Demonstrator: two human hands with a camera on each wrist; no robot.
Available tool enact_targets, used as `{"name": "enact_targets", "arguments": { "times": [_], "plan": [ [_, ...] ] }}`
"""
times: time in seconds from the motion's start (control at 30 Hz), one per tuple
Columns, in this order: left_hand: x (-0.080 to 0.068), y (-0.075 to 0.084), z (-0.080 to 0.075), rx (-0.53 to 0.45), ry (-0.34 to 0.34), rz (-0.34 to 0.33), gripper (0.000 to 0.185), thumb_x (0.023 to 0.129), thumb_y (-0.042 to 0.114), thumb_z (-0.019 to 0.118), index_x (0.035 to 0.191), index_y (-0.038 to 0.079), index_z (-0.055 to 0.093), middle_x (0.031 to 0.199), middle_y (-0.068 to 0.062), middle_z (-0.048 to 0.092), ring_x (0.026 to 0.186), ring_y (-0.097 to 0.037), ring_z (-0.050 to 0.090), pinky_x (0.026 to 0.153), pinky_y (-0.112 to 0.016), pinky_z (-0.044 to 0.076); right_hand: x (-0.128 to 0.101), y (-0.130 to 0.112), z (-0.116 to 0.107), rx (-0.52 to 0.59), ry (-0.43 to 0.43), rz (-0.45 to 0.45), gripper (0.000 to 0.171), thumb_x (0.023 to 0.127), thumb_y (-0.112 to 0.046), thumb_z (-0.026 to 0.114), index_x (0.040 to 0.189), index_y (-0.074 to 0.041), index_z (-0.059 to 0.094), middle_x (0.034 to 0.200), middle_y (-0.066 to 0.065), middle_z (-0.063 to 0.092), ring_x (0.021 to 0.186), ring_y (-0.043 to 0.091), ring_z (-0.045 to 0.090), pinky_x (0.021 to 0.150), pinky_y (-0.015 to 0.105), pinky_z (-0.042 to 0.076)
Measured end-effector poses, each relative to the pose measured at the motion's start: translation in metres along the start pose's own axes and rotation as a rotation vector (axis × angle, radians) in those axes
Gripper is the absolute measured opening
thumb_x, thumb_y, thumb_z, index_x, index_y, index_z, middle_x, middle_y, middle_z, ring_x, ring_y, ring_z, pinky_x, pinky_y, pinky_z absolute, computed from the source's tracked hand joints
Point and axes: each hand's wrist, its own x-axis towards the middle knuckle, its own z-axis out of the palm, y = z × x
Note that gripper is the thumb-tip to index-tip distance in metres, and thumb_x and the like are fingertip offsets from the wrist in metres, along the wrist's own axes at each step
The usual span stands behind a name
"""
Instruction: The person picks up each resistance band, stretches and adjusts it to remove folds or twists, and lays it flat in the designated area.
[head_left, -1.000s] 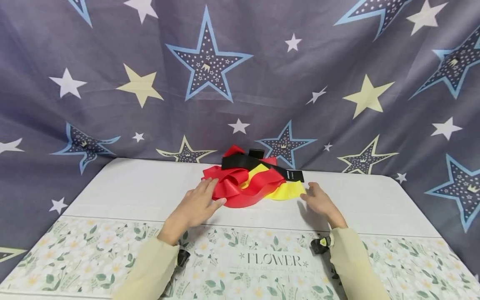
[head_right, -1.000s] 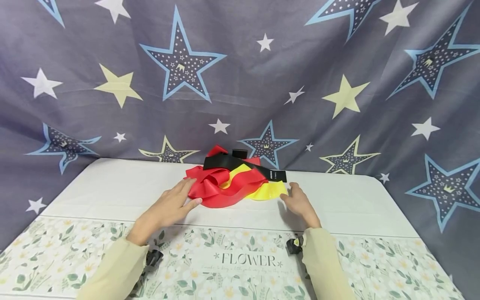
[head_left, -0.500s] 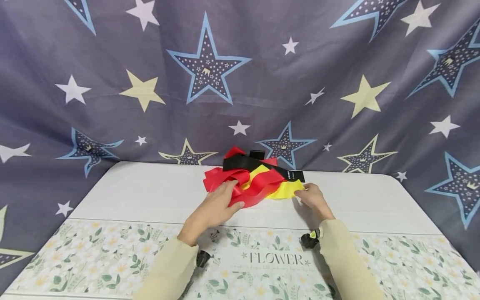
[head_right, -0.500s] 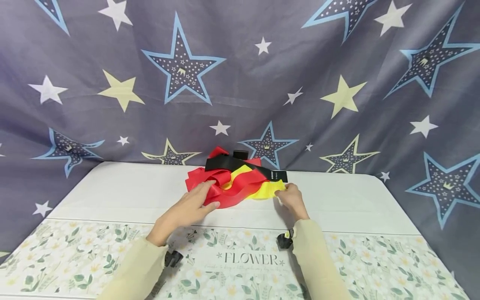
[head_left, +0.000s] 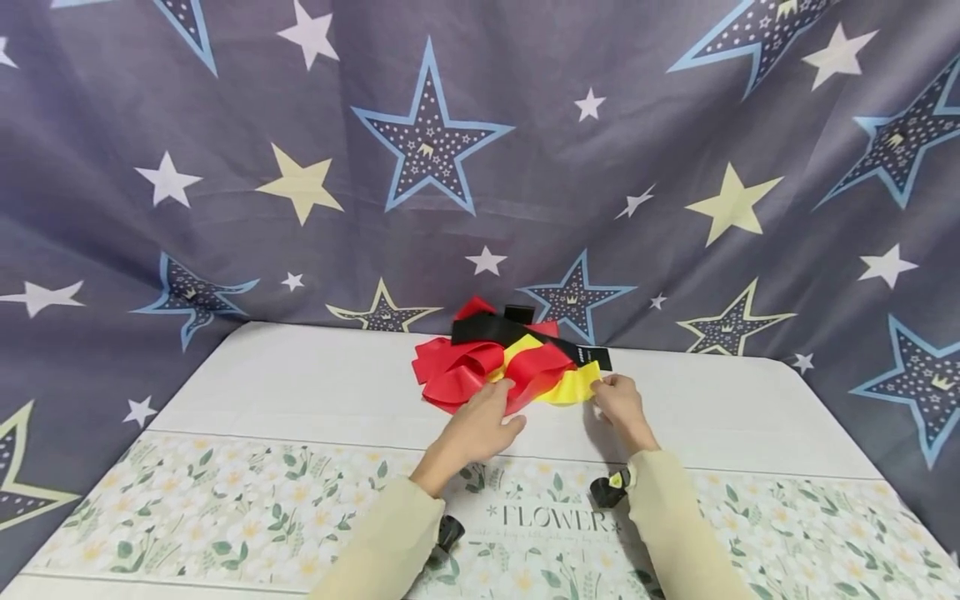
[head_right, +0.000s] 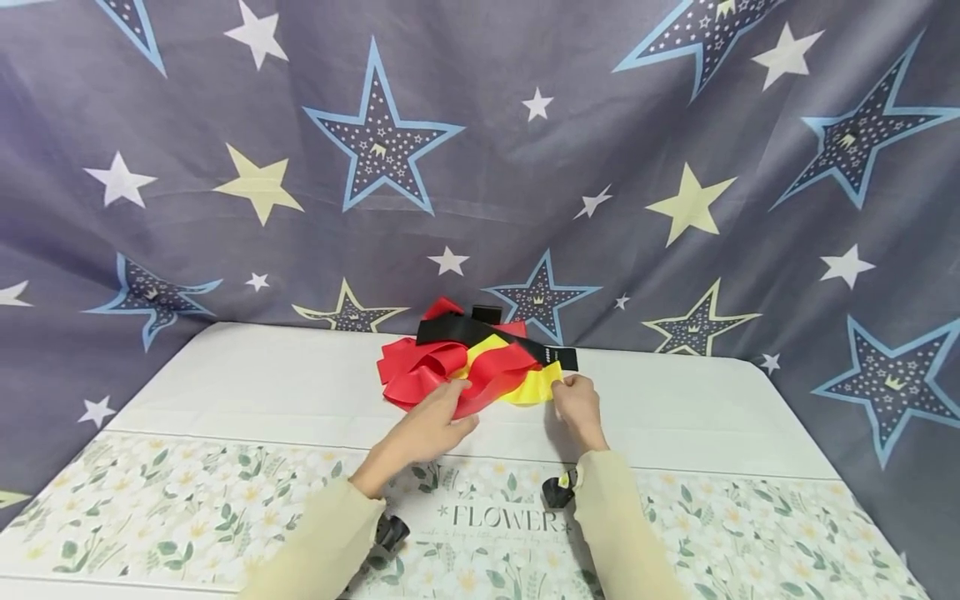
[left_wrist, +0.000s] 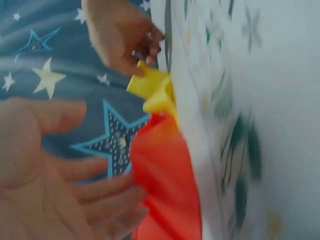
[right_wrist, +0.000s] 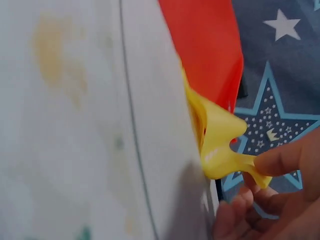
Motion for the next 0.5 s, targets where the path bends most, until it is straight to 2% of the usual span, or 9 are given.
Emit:
{"name": "enact_targets", "arguments": {
  "times": [0.17,0.27,0.4,0.5],
  "plan": [
    [0.002,0.010,0.015,-0.036,0.098,-0.012,0.052,0.090,0.023,0.061,0.136,0.005,0.044,0.129,-0.013,0.051,0.115,-0.025,0.050,0.097,-0.045,0.047,-0.009,-0.007,0.006,0.204,-0.030,0.027,0.018,0.086,-0.006,0.044,0.098,0.006,0.051,0.068,0.004,0.052,0.056,0.010,0.048,0.053,0.021,0.044],
    [0.005,0.017,0.020,-0.062,0.107,-0.005,0.043,0.091,0.022,0.060,0.129,0.006,0.050,0.121,-0.011,0.055,0.105,-0.022,0.053,0.092,-0.042,0.049,-0.015,-0.012,0.009,0.326,-0.046,0.034,0.026,0.087,-0.004,0.044,0.107,0.011,0.050,0.073,0.006,0.058,0.060,0.009,0.054,0.057,0.020,0.047],
    [0.011,0.024,0.027,-0.147,0.112,0.020,0.031,0.091,0.018,0.057,0.118,0.004,0.057,0.107,-0.009,0.061,0.093,-0.020,0.057,0.084,-0.038,0.051,-0.026,-0.020,0.011,0.448,-0.082,0.034,0.037,0.089,-0.004,0.043,0.120,0.015,0.046,0.078,0.006,0.061,0.063,0.008,0.060,0.061,0.021,0.051],
    [0.017,0.025,0.032,-0.208,0.127,0.022,0.028,0.092,0.015,0.053,0.115,0.002,0.061,0.099,-0.008,0.064,0.087,-0.019,0.058,0.081,-0.037,0.051,-0.033,-0.025,0.014,0.521,-0.122,0.027,0.034,0.090,-0.004,0.043,0.119,0.014,0.047,0.081,0.005,0.061,0.065,0.008,0.061,0.063,0.020,0.053]
  ]
}}
